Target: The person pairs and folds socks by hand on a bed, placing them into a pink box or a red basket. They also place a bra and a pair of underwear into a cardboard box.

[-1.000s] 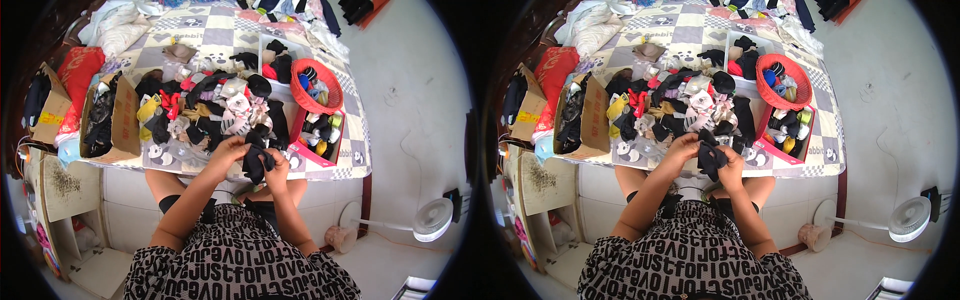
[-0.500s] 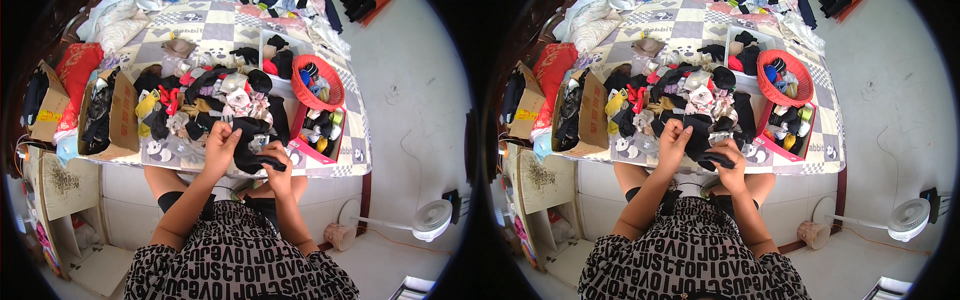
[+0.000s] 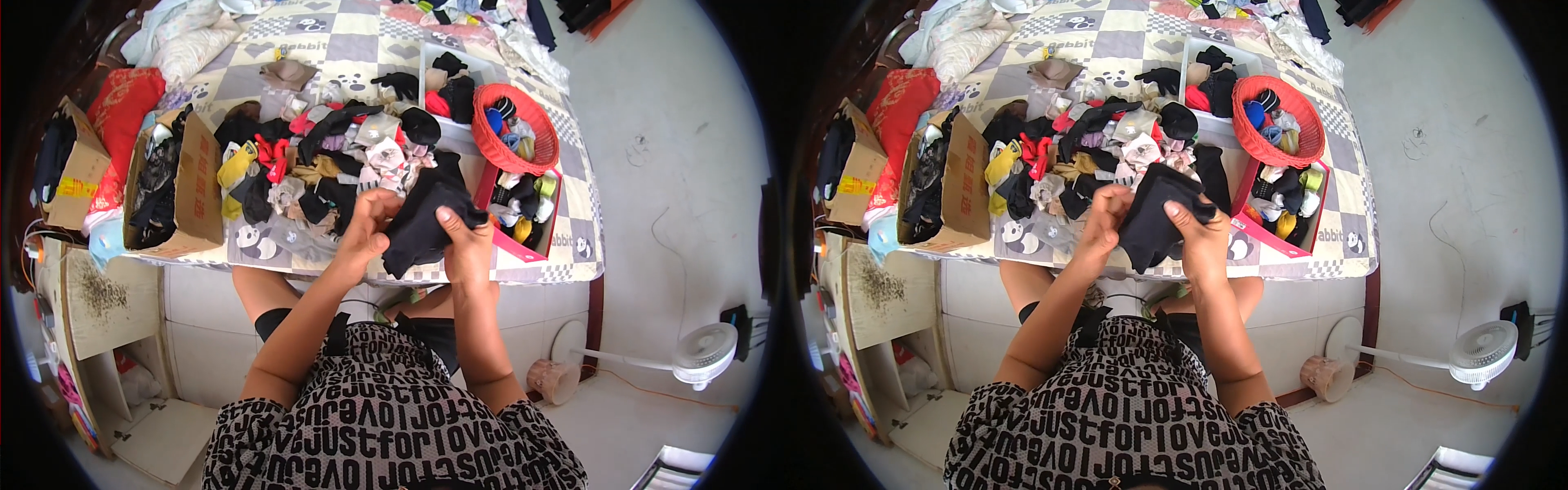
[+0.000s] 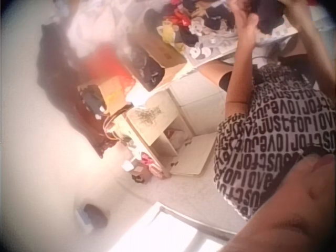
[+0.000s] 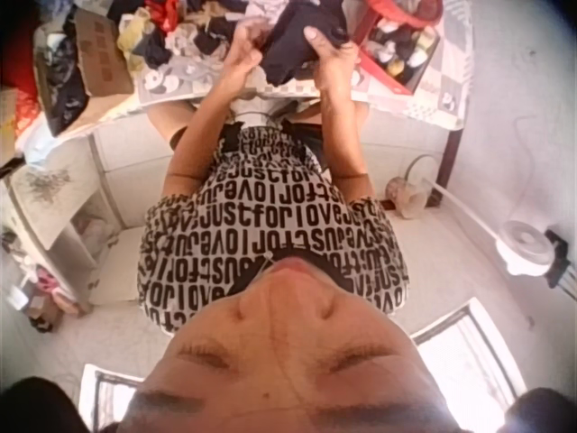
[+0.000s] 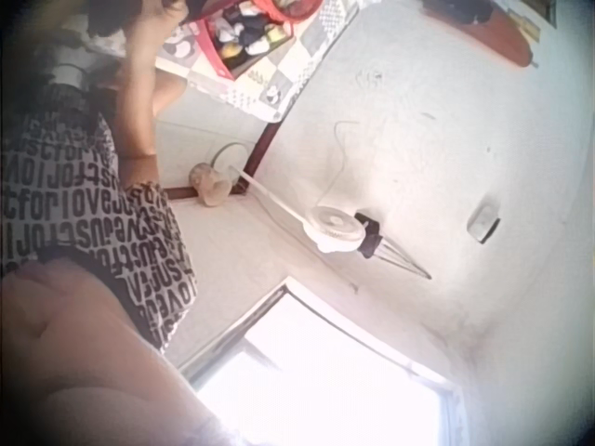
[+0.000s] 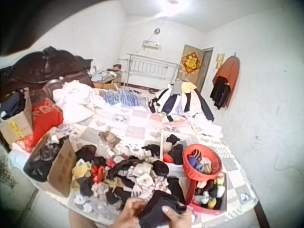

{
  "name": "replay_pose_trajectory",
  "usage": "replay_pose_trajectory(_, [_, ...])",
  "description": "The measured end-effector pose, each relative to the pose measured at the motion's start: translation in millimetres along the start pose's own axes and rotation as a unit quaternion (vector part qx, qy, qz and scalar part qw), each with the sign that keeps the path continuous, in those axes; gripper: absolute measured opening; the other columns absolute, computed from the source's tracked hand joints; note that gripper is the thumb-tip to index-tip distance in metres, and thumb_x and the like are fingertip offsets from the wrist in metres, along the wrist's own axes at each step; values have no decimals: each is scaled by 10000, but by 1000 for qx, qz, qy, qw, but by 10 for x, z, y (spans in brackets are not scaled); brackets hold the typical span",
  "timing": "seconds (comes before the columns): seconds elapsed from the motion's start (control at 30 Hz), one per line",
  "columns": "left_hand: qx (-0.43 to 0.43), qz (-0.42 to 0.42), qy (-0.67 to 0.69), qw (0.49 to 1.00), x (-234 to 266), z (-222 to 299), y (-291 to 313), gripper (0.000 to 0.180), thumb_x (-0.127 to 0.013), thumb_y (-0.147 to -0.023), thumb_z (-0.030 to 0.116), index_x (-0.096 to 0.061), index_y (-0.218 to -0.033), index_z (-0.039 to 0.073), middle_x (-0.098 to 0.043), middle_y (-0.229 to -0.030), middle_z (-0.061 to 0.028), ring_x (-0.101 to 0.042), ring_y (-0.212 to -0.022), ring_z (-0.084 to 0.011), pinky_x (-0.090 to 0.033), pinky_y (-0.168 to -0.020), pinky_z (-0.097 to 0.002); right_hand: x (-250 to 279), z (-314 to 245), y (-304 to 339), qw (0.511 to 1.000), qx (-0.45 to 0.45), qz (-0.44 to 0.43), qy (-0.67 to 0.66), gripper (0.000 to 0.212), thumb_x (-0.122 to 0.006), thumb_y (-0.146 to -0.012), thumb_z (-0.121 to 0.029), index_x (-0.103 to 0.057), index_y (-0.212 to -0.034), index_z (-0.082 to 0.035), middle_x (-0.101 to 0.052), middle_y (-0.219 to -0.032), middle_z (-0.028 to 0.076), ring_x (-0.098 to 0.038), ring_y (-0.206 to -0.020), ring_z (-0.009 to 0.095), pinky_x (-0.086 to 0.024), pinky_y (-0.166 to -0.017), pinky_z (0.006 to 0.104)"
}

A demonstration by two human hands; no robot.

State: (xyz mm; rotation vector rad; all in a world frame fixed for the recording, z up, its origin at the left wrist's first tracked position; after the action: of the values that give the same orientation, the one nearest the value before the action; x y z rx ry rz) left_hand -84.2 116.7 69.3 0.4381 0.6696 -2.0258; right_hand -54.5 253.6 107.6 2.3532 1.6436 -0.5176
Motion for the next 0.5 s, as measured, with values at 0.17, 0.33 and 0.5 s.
replay_pose_trajectory(0.17, [105, -18, 35, 994, 51, -485, 282, 948, -763, -673, 421, -234, -1331, -10, -384, -1281, -101, -382, -1194, -174, -281, -1011, -298, -2, -25, -108, 997, 4, 33, -76, 278, -663, -764, -3, -600, -1035, 3, -640, -966, 68, -608, -852, 161, -476, -810, 286])
replay_pose_trajectory(0.33, [219, -58, 1, 974, 68, -766, 651, 583, -734, -734, 155, -455, -1213, -27, -577, -1071, -63, -551, -968, -142, -434, -852, -274, -225, -99, -224, 995, 48, 9, -84, 261, -660, -772, 6, -614, -1027, 32, -640, -983, 72, -598, -878, 133, -459, -826, 257])
replay_pose_trajectory(0.5, [284, 151, 3, 947, 515, -1018, 787, 229, -638, -828, 140, -608, -1019, 17, -627, -961, -22, -602, -824, -108, -476, -737, -235, -228, 338, -846, 990, 70, -17, 125, 299, -719, -740, -79, -605, -996, 25, -606, -1008, 90, -565, -870, 150, -437, -806, 252])
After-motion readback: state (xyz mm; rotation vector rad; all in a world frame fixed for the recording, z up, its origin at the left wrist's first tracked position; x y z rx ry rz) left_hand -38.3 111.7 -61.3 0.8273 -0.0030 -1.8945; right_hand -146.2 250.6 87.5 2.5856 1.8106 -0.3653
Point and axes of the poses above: each hand's wrist, its own y-axis away from the middle knuckle, its own x-axis out of the back of the hand, z = x × y, the point moved 8 cm from there along -y, towards the middle knuckle
